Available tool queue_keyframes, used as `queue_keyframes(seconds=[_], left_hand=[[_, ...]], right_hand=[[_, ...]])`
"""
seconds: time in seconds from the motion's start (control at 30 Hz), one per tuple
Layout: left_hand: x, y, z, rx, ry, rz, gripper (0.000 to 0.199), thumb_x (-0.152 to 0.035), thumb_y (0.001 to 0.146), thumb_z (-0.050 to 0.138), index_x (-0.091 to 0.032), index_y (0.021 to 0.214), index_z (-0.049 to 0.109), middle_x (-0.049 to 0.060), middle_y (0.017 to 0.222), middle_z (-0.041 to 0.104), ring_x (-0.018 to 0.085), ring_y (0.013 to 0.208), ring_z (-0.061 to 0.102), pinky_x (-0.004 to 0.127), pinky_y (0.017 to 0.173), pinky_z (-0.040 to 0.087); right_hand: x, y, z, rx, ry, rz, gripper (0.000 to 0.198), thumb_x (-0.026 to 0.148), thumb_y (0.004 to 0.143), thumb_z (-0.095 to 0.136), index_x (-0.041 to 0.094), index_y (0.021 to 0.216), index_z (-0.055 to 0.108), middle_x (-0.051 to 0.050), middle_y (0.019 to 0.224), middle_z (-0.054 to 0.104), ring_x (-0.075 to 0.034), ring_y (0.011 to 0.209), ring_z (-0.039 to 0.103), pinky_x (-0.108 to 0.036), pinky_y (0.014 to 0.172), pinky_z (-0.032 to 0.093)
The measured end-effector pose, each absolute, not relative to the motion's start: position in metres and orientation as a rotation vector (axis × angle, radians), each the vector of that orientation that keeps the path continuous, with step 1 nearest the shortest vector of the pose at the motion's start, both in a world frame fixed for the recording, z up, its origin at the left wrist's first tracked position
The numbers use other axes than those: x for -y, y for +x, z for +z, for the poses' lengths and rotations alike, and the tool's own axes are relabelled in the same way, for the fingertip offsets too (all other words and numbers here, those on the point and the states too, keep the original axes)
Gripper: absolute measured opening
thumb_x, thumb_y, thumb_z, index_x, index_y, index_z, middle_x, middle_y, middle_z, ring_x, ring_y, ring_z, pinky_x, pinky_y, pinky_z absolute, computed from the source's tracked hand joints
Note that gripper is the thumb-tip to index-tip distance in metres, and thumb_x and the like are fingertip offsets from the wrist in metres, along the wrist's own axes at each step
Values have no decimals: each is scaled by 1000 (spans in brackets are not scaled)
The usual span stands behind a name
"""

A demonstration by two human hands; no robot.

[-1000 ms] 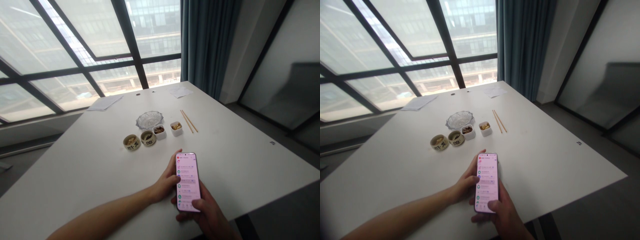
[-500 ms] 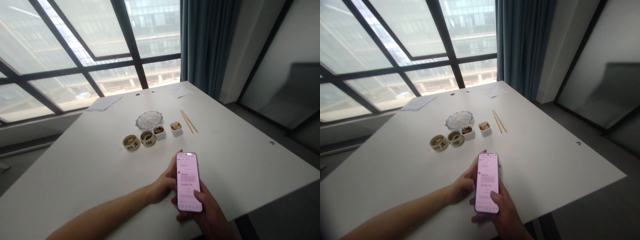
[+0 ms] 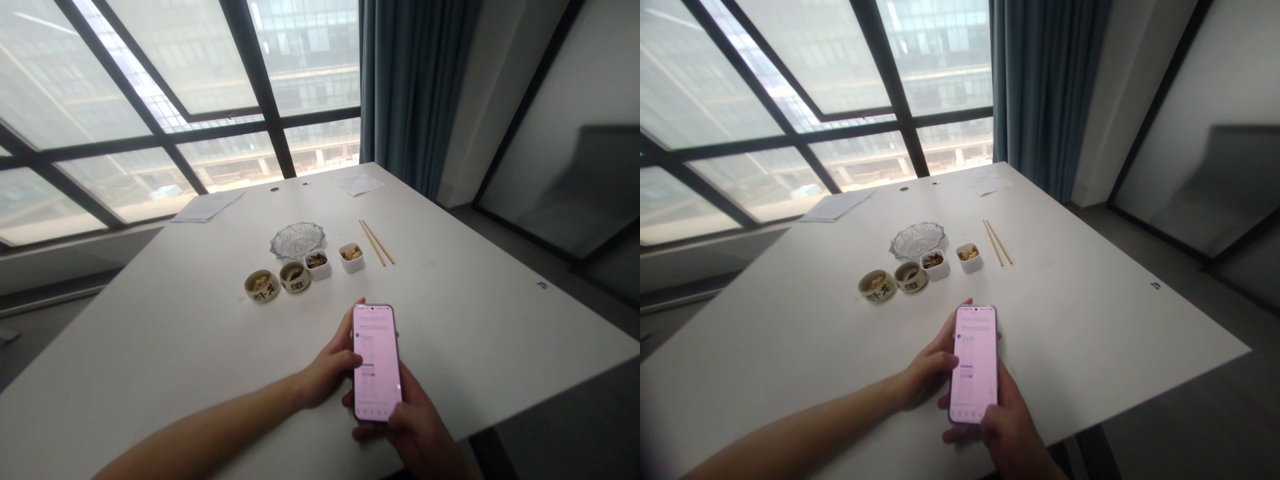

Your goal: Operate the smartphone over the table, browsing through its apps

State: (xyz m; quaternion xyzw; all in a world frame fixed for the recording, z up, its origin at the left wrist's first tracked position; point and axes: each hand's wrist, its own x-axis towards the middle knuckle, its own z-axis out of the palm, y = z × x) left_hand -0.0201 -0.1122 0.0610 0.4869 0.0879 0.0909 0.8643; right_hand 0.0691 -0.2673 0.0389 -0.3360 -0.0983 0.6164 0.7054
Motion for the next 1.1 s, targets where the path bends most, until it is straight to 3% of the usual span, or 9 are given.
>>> queue_keyframes(seconds=[0.07, 0.17, 0.3, 0.47, 0.6, 0.73, 0.87, 1.0, 1.1], left_hand=[[111, -20, 60, -183, 1027, 193, 100, -15, 79, 61, -33, 161, 6, 11, 132, 63, 25, 104, 65, 27, 72, 47], [110, -20, 59, -184, 1037, 188, 98, -15, 81, 59, -34, 161, 7, 10, 131, 64, 20, 89, 67, 27, 70, 47], [110, -21, 60, -199, 1042, 170, 97, -16, 83, 60, -36, 161, 6, 10, 130, 65, 16, 77, 65, 24, 64, 46], [110, -21, 60, -256, 1043, 167, 91, -23, 89, 60, -35, 161, 6, 12, 129, 65, 15, 72, 64, 19, 53, 42], [111, -21, 60, -267, 1039, 172, 91, -24, 89, 61, -36, 162, 7, 12, 131, 64, 17, 78, 66, 18, 53, 43], [111, -21, 61, -273, 1024, 161, 94, -21, 87, 62, -36, 162, 7, 12, 131, 64, 18, 81, 66, 17, 52, 44], [111, -21, 61, -275, 1025, 163, 94, -22, 88, 62, -37, 162, 5, 12, 131, 64, 17, 81, 66, 16, 51, 43], [111, -22, 59, -277, 1024, 162, 96, -23, 87, 62, -37, 162, 4, 12, 133, 62, 18, 82, 66, 16, 50, 42], [110, -21, 57, -285, 1025, 161, 98, -22, 85, 63, -37, 162, 4, 12, 132, 63, 19, 83, 66, 17, 52, 43]], right_hand=[[267, 69, 42, 215, -746, 1367, 77, 25, 78, 68, 16, 149, 42, -19, 117, 71, -36, 102, 71, -47, 74, 60], [267, 70, 45, 190, -780, 1355, 66, 34, 87, 63, 14, 147, 44, -19, 115, 72, -35, 99, 72, -46, 70, 60], [268, 70, 46, 244, -748, 1381, 80, 19, 71, 71, 18, 147, 46, -18, 121, 70, -35, 104, 70, -44, 75, 60], [268, 68, 45, 199, -780, 1341, 74, 38, 89, 64, 17, 155, 38, -21, 122, 69, -34, 98, 72, -47, 71, 59], [268, 68, 46, 224, -753, 1368, 87, 23, 77, 68, 19, 157, 34, -19, 125, 69, -35, 101, 71, -45, 73, 60], [268, 69, 46, 197, -783, 1350, 79, 34, 88, 61, 15, 158, 30, -22, 123, 69, -35, 98, 72, -46, 69, 60], [267, 69, 43, 209, -743, 1374, 89, 21, 78, 66, 17, 158, 30, -20, 124, 69, -35, 101, 71, -46, 73, 60], [267, 68, 42, 199, -754, 1343, 76, 41, 91, 62, 16, 156, 33, -22, 123, 69, -36, 96, 72, -47, 68, 60], [267, 69, 44, 213, -769, 1353, 76, 29, 86, 63, 16, 156, 34, -21, 123, 69, -35, 99, 71, -46, 70, 60]])
